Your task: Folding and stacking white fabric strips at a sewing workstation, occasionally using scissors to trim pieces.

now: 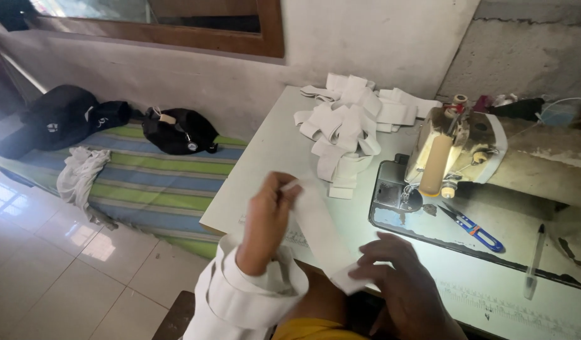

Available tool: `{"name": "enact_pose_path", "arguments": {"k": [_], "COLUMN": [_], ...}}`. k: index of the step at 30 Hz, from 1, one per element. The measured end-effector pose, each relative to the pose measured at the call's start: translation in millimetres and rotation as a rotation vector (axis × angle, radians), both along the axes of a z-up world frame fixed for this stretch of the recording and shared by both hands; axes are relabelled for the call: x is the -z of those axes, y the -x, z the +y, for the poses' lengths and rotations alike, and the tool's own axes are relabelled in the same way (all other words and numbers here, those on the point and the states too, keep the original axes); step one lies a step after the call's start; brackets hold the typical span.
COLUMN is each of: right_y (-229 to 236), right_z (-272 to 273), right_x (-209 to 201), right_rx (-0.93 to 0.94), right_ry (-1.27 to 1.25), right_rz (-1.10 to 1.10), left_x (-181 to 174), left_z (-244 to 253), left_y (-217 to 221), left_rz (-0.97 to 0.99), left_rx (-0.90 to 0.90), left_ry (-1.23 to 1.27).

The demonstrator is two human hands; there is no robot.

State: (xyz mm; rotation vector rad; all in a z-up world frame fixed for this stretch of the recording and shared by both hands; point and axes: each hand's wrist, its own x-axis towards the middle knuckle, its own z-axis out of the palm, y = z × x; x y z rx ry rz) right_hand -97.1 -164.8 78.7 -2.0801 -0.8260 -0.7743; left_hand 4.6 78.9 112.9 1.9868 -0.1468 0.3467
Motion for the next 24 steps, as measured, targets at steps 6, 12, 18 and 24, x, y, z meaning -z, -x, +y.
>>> {"name": "enact_pose_path", "arguments": {"k": [6, 12, 18, 24], "right_y": [-32, -34, -33, -33], "right_z": [24, 20, 16, 25], "right_x": [-3, -8, 1, 4], "right_rx": [0.346, 0.182, 0.143, 0.296], "right_ry": [-0.339, -0.48, -0.594, -0.547], "right_rz": [0.461, 0.367, 0.45, 0.491], "left_x": [-4, -15, -15, 11], "left_z": [-31, -35, -42, -57], "left_y": [36, 46, 54, 50], "left_rz": [0.054, 0.046, 0.183, 0.026], "left_rx": [0.314, 0.464, 0.455, 0.322], "left_ry": [0.026, -0.001, 0.054, -0.06]}}
